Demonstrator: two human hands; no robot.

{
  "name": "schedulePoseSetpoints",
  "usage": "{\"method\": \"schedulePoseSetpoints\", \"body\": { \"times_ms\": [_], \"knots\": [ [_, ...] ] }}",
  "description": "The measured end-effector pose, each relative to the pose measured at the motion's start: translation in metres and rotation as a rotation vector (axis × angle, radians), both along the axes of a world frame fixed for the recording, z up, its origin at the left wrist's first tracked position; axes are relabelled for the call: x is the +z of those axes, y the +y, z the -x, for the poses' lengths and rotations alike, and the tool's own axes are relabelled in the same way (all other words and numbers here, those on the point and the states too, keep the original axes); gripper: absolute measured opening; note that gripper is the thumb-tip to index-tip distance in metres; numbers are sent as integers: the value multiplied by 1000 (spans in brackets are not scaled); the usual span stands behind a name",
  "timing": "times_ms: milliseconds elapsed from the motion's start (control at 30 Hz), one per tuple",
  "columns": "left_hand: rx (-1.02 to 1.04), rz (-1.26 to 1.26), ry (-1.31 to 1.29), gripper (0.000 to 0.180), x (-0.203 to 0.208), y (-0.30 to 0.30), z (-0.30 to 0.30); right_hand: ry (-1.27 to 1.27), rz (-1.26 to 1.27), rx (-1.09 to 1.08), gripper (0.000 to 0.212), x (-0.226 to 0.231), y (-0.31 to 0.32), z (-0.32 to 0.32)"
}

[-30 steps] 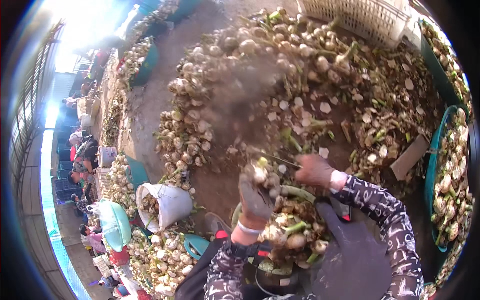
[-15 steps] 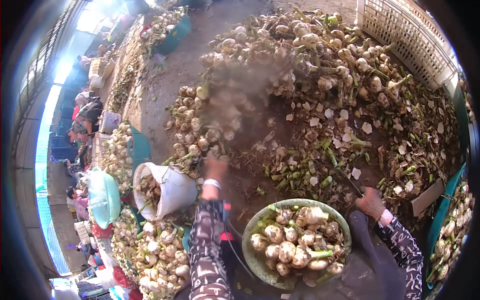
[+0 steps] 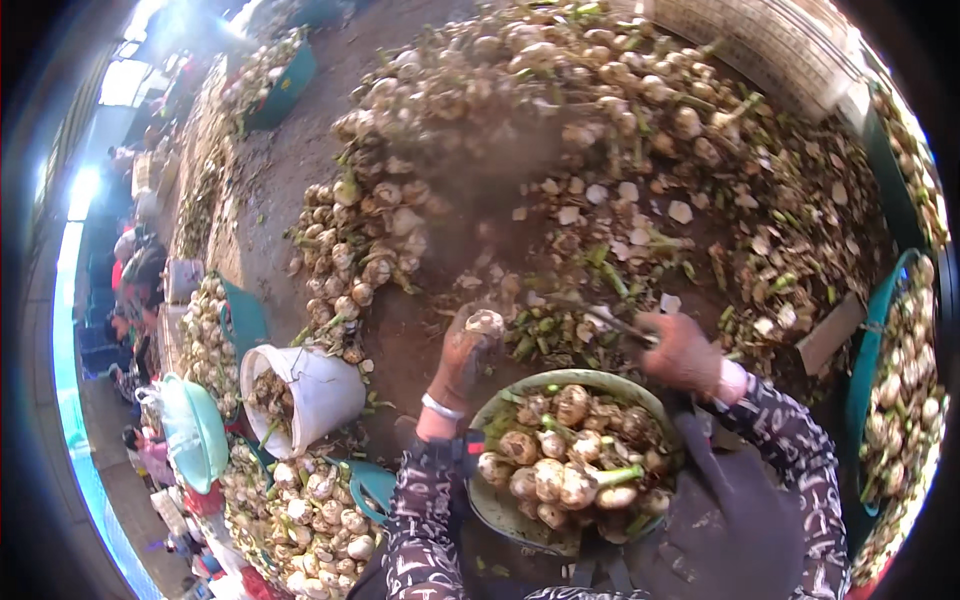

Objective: The person picks up garlic bulbs from a pile, trims the roots and stems with a knife, and places them into a green basin. Once the basin is full, the person empties the garlic into a white crate and continues trimming more bulbs.

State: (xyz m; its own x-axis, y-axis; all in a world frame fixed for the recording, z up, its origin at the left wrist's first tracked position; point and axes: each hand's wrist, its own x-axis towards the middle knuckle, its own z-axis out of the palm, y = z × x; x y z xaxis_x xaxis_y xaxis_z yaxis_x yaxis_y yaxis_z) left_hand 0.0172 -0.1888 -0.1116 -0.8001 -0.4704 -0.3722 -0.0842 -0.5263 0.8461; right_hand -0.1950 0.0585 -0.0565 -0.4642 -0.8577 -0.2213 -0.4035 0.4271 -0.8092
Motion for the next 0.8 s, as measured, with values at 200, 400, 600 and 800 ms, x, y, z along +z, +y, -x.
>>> {"method": "schedulePoseSetpoints", "body": {
  "times_ms": [200,400,600,800],
  "knots": [
    [-150,410,-177,42,74,81,40,275,101,200,31,47,-20,-15],
    [-60,194,-124,41,57,110,33,343,187,164,34,27,-2,-10],
    [-206,365,47,51,121,151,53,82,-565,-66,28,-40,16,58],
    [-176,1122,-187,47,104,109,65,-42,-270,-229,35,-24,57,46]
  ]
}}
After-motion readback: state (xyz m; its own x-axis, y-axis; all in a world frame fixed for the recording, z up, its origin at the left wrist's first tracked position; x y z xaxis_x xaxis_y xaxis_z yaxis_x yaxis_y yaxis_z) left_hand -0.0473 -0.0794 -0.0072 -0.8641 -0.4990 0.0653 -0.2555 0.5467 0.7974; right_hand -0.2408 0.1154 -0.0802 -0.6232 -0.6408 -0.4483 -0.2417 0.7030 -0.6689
